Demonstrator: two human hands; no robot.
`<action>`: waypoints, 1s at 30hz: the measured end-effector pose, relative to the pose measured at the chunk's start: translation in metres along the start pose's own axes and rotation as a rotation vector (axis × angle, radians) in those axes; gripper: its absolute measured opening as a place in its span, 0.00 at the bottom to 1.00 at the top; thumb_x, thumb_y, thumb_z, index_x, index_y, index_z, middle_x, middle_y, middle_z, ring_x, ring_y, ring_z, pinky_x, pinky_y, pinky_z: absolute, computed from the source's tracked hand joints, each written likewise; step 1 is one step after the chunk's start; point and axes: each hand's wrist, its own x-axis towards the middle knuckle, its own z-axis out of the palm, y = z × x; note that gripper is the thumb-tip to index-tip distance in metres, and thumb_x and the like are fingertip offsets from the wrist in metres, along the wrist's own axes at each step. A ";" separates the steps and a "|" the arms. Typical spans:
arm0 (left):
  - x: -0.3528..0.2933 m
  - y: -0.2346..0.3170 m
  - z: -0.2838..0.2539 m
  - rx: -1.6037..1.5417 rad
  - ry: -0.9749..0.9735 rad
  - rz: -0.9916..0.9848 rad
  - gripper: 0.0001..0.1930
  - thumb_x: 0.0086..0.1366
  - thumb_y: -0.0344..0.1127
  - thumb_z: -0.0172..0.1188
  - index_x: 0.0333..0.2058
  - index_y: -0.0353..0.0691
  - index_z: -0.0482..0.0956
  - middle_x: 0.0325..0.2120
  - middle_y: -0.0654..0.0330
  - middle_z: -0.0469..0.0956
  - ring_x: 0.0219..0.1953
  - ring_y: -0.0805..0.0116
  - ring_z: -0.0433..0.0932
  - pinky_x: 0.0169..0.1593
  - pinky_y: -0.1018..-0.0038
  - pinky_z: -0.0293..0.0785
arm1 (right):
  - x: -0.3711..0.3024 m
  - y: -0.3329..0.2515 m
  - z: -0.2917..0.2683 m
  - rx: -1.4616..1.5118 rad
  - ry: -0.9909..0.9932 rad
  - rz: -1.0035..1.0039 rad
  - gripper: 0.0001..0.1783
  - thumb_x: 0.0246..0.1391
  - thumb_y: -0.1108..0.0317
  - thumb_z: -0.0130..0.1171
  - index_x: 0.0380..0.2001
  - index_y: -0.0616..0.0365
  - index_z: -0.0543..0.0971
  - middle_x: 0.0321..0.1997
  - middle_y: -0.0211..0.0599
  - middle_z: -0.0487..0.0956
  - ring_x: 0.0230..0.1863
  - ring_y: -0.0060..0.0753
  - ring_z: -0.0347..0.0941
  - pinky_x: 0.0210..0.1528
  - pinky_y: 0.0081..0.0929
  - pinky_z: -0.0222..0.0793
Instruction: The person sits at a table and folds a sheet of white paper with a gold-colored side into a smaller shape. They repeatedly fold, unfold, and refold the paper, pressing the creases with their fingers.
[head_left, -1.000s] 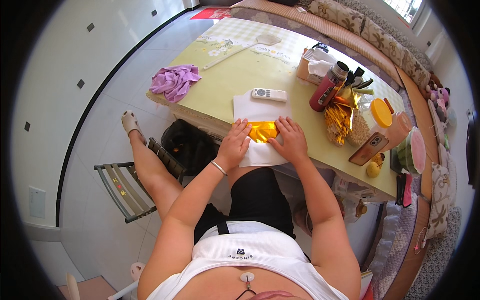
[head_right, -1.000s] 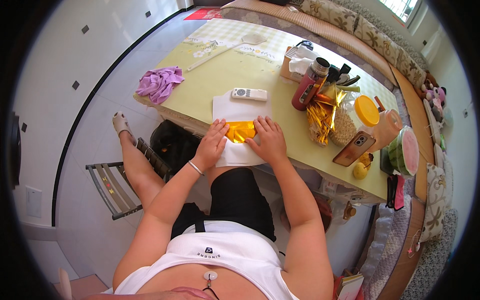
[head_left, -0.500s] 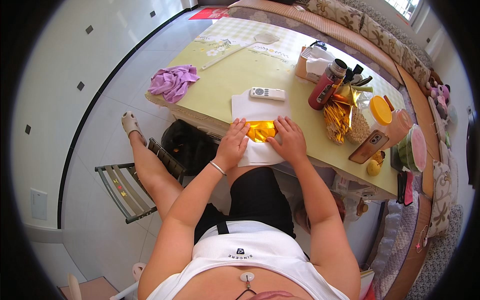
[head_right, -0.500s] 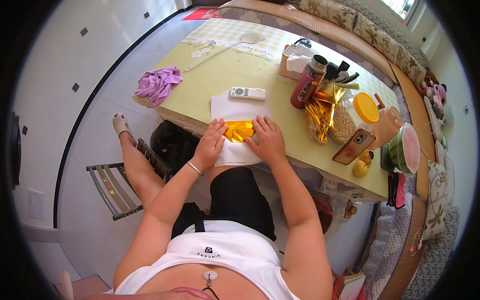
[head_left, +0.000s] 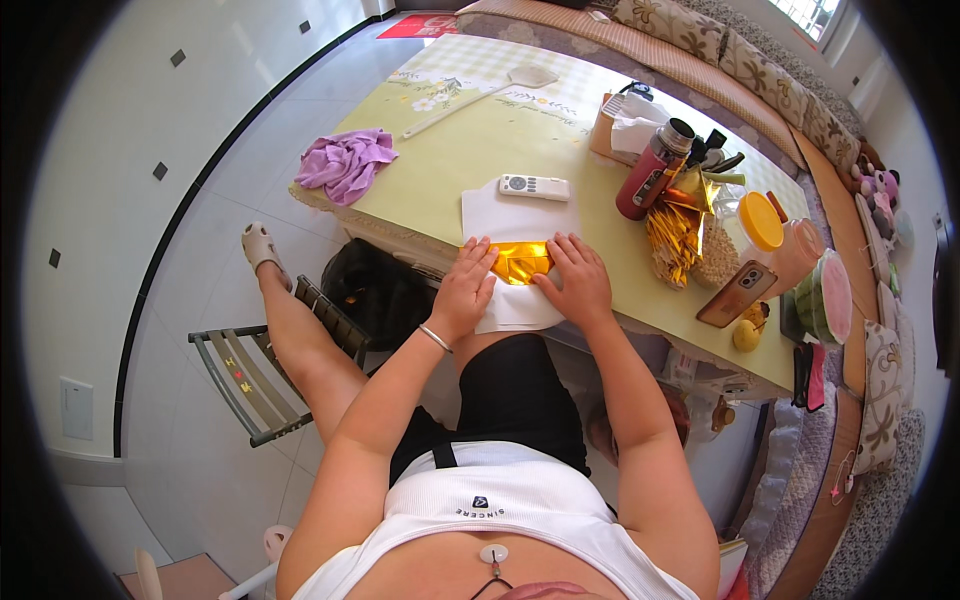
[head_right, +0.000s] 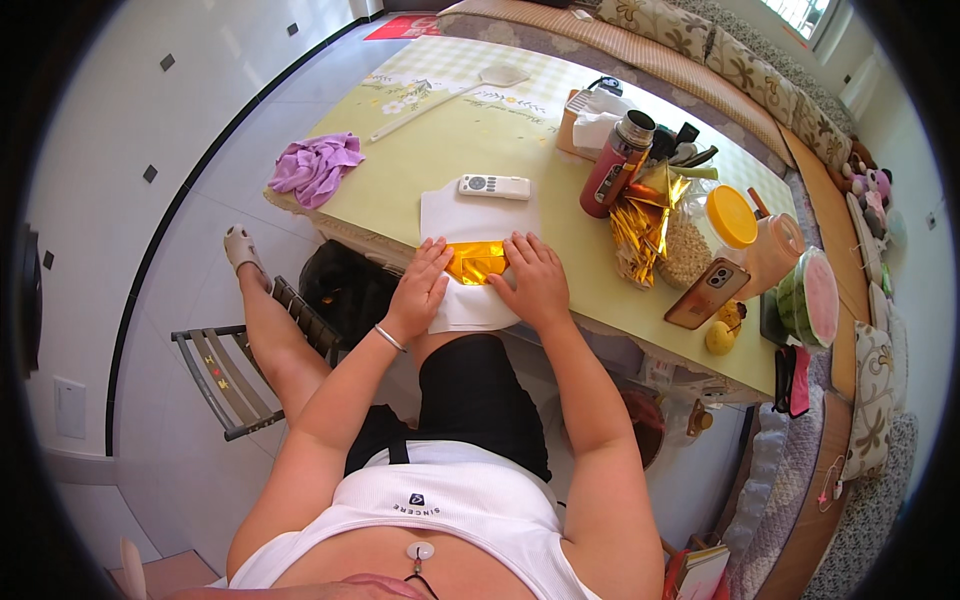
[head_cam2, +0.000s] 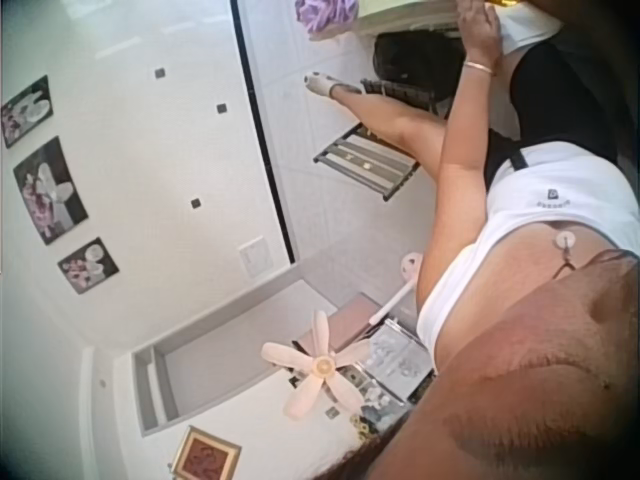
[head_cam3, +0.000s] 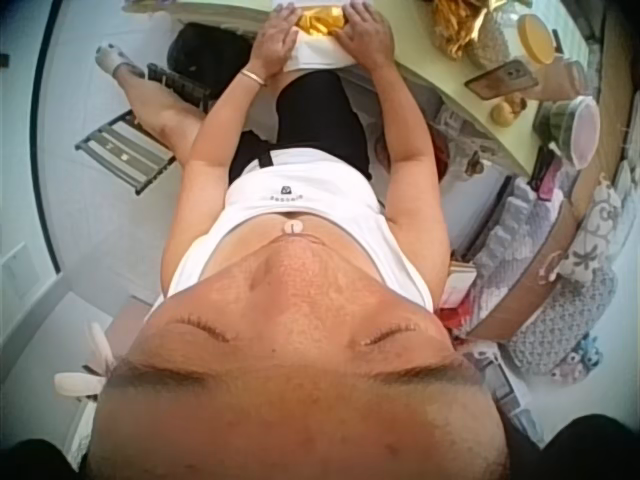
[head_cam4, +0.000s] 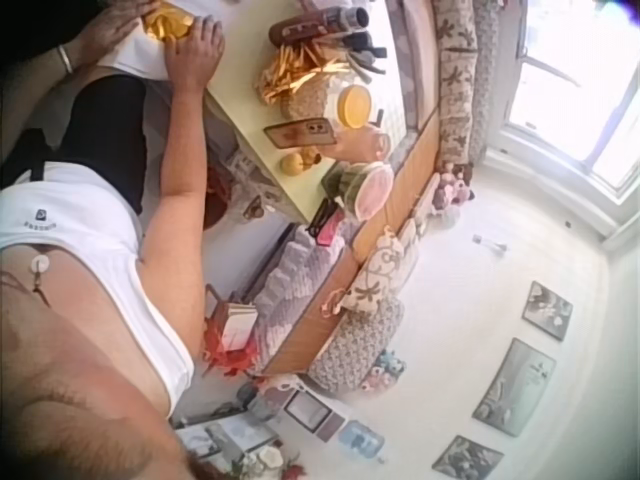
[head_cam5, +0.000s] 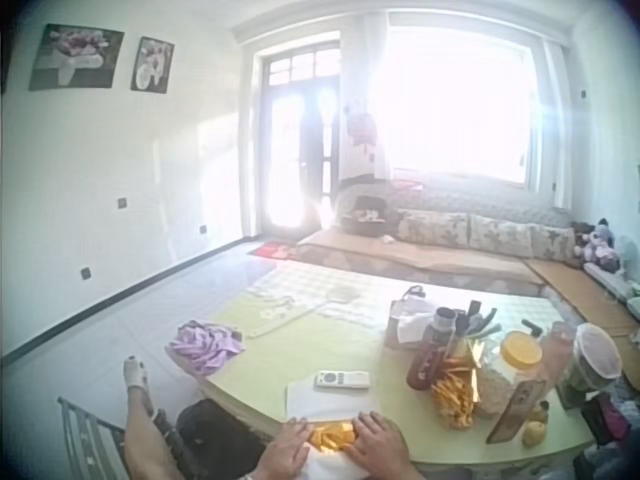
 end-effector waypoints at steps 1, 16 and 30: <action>0.000 0.000 0.000 -0.004 0.002 0.002 0.24 0.71 0.35 0.53 0.64 0.34 0.74 0.70 0.47 0.66 0.74 0.46 0.58 0.74 0.60 0.57 | 0.000 0.000 0.000 0.001 0.003 -0.001 0.34 0.58 0.47 0.64 0.61 0.58 0.78 0.68 0.44 0.75 0.72 0.46 0.66 0.73 0.42 0.57; -0.002 -0.001 0.001 -0.018 0.020 -0.002 0.25 0.71 0.35 0.52 0.64 0.34 0.73 0.69 0.47 0.67 0.74 0.45 0.59 0.75 0.59 0.56 | 0.001 -0.001 -0.002 0.015 0.006 0.007 0.34 0.57 0.47 0.65 0.61 0.57 0.78 0.68 0.43 0.76 0.71 0.46 0.67 0.72 0.43 0.59; -0.004 -0.001 0.002 -0.047 0.014 -0.010 0.25 0.72 0.35 0.51 0.65 0.34 0.72 0.70 0.46 0.66 0.75 0.46 0.57 0.75 0.59 0.54 | 0.000 -0.002 -0.002 0.032 0.033 0.016 0.33 0.56 0.49 0.66 0.61 0.55 0.79 0.67 0.42 0.76 0.71 0.47 0.67 0.72 0.43 0.60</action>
